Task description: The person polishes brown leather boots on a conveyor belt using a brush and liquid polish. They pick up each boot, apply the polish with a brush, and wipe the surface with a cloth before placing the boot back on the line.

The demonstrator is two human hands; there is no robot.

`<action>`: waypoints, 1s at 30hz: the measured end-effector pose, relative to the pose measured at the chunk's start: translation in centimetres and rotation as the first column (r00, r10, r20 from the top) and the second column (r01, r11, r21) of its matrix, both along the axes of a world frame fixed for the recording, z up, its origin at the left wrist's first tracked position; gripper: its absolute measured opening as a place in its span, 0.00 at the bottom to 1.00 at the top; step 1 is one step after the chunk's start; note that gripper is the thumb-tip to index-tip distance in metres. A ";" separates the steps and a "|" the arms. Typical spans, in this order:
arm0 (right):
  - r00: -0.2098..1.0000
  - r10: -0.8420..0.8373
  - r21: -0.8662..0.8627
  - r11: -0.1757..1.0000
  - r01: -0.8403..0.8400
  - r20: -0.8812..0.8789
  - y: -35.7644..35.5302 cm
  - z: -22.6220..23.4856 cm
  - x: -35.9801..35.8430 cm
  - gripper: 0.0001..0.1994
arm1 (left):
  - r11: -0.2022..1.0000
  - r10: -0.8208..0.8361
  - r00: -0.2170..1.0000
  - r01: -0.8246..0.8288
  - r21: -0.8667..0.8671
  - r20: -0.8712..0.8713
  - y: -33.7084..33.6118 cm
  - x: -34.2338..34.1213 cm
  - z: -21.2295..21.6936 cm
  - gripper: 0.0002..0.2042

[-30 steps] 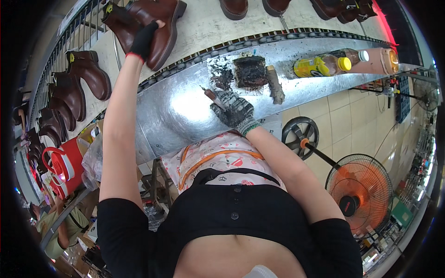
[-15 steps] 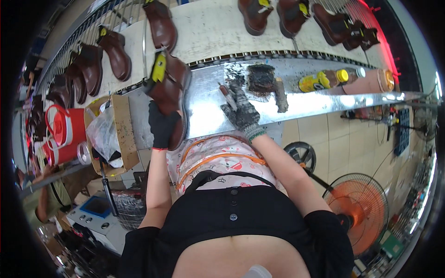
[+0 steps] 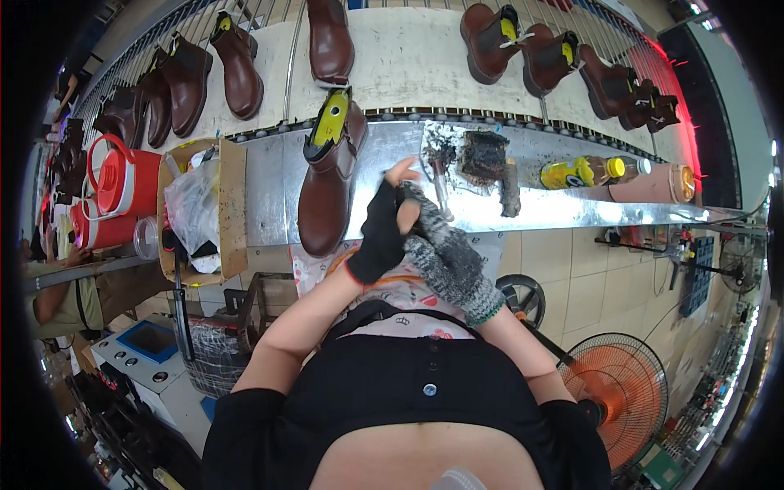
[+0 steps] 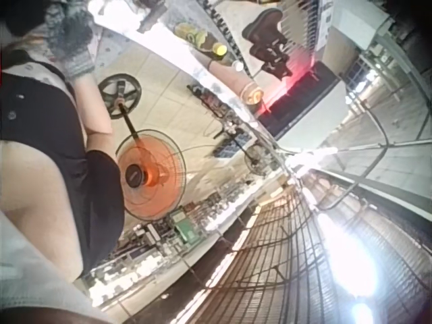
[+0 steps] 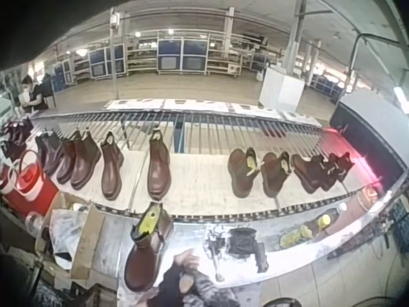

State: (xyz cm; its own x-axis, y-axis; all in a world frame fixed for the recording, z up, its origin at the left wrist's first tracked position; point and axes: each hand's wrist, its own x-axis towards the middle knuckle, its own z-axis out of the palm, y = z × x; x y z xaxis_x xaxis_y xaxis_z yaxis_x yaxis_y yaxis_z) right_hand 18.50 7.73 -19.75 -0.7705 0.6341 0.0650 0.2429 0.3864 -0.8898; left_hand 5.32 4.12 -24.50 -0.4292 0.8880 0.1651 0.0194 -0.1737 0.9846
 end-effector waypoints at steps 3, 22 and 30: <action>0.999 0.013 -0.118 0.993 -0.009 0.036 -0.8 2.0 -0.2 0.28 | 0.989 0.139 0.966 -0.123 0.085 -0.219 1.5 -1.0 1.7 0.06; 0.454 0.599 0.329 0.773 -0.543 -0.660 0.2 21.5 8.7 0.11 | 0.978 0.014 0.422 -0.195 -0.075 -0.907 4.7 -5.0 4.2 0.21; -0.043 0.857 0.247 0.100 -0.964 -0.514 2.2 22.9 8.6 0.12 | 0.932 -0.281 0.615 -0.008 -0.362 -0.736 6.4 -7.4 4.3 0.28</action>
State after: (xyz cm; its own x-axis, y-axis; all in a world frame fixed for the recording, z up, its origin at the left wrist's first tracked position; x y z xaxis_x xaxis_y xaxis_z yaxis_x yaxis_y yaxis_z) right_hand 27.06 9.89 3.13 -0.5611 -0.5639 0.6060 -0.6165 -0.2038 -0.7605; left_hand -2.04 10.53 -20.23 -0.1406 0.9861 0.0888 0.7894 0.0575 0.6112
